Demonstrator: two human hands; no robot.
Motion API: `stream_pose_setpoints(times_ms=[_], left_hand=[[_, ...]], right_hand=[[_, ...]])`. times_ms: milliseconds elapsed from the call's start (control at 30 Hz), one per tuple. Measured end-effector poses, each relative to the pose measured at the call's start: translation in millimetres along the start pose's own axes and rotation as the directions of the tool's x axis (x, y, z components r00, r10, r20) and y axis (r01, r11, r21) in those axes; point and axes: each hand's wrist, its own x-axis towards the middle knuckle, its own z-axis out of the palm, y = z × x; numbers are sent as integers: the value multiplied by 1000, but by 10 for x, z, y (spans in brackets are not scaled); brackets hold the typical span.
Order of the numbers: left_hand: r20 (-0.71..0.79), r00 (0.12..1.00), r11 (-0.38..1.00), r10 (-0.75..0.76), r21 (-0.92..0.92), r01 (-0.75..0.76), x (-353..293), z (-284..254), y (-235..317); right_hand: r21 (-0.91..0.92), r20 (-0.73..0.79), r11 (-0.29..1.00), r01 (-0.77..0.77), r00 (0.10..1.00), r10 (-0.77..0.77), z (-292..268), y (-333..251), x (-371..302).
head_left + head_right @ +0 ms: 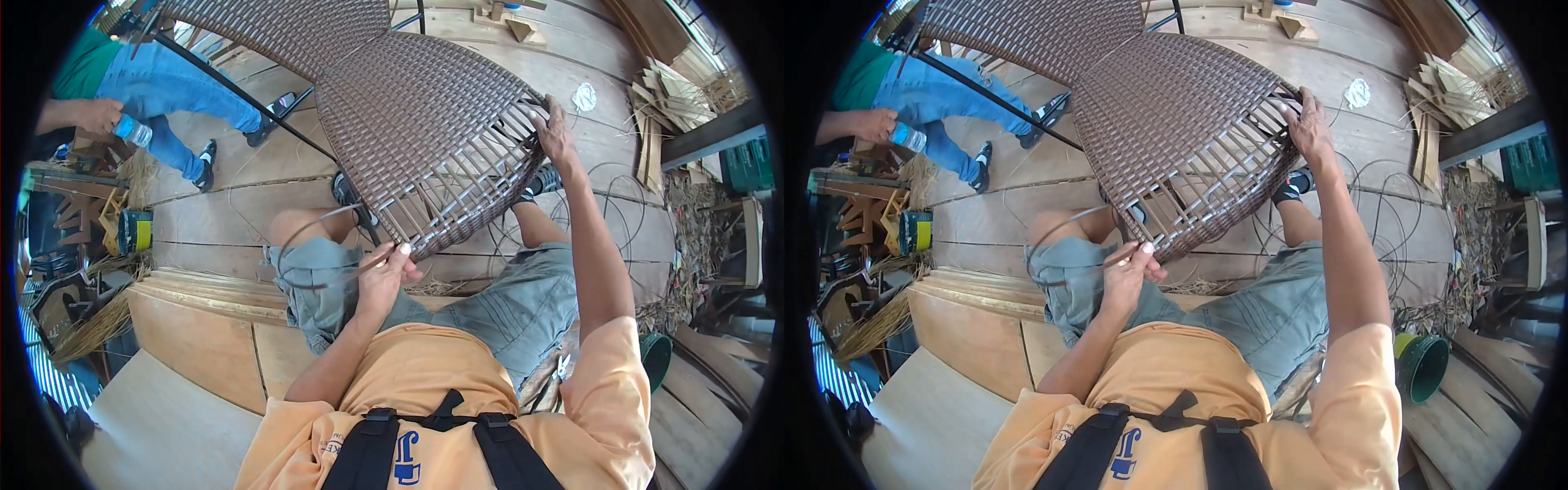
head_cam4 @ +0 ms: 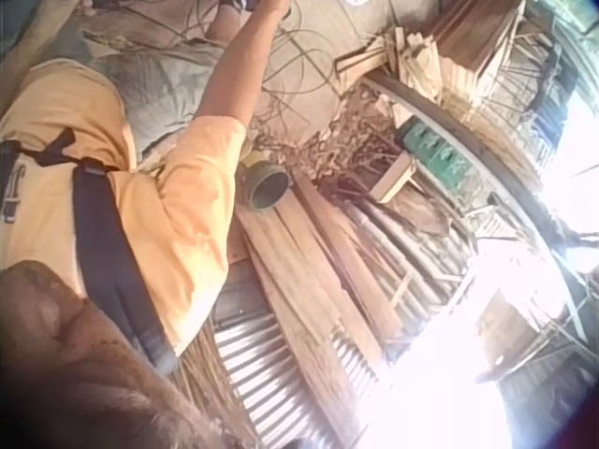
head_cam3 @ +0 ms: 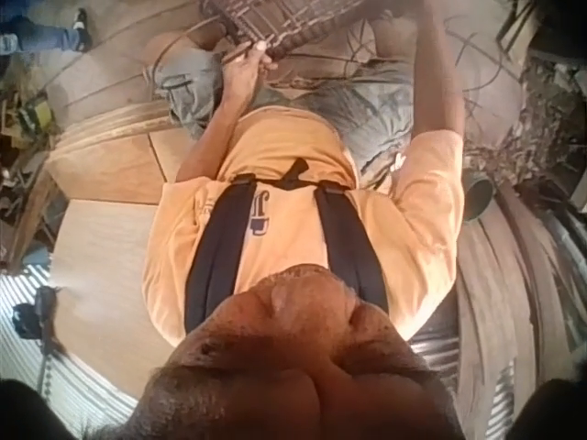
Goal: The person weaves a wicker chair by wrapping strips around the metal frame and weaving rattan strips through the seat by hand.
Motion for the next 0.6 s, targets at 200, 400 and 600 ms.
stream_pose_setpoints(times_ms=[200,400,600], left_hand=[[-14,998,998,58,41,-57,10,6,-60],[-42,998,997,48,56,-46,-33,46,-22],[-57,996,989,67,134,-58,-31,55,-25]], right_hand=[[8,17,994,-112,994,112,79,97,142],[34,-20,989,-143,989,143,55,-10,108],[77,53,983,-166,985,162,-49,-13,79]])
